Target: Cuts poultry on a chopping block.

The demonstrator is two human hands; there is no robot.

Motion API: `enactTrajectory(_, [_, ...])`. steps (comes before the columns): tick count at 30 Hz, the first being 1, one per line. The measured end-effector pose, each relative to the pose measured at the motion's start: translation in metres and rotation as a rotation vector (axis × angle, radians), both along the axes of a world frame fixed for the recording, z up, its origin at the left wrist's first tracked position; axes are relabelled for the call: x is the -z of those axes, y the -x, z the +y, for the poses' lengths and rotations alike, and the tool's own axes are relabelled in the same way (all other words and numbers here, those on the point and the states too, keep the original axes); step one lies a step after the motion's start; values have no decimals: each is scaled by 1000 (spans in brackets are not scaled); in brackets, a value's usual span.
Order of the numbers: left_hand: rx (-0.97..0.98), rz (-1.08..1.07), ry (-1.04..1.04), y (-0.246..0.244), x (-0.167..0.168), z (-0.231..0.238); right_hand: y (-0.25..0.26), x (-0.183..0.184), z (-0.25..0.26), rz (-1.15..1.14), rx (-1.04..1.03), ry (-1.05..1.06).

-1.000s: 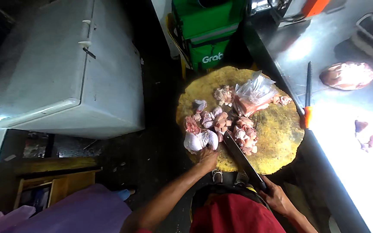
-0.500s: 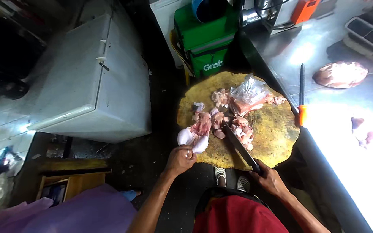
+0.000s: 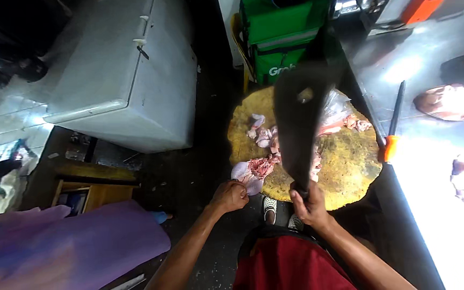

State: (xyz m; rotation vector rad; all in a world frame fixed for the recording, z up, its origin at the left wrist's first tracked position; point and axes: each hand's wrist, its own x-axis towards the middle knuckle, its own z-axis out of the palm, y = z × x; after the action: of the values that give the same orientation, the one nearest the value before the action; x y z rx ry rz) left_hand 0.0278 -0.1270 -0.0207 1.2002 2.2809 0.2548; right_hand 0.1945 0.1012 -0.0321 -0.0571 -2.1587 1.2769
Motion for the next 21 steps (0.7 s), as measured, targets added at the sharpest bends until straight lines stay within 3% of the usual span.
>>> enactTrajectory(1, [-1,9,-22,1,1,0,-7,22,-5,-208,14,-38])
enactTrajectory(3, [-5,17,-45,2,1,1,-11,50,-7,-877,-58,-44])
enactTrajectory(4, [-6,17,-55,1,2,1,-10,58,-6,-1067,-92,-1])
enactTrajectory(6, [-8,17,-61,3,1,0,-7,55,1,-1125,-81,62])
enactTrajectory(9, [-9,8,-65,5,1,0,-5,26,7,-898,-14,98])
enactTrajectory(13, [-16,-4,-23,6,0,2,14,-34,-1,-269,19,131])
enactTrajectory(16, [-34,-54,87,8,-8,6,31,-26,-14,75,12,81])
enactTrajectory(18, [-28,-43,32,11,-5,3,20,14,-21,-153,22,-22])
enactTrajectory(21, [-8,-38,-51,11,1,-5,9,55,-19,-1069,-138,-64])
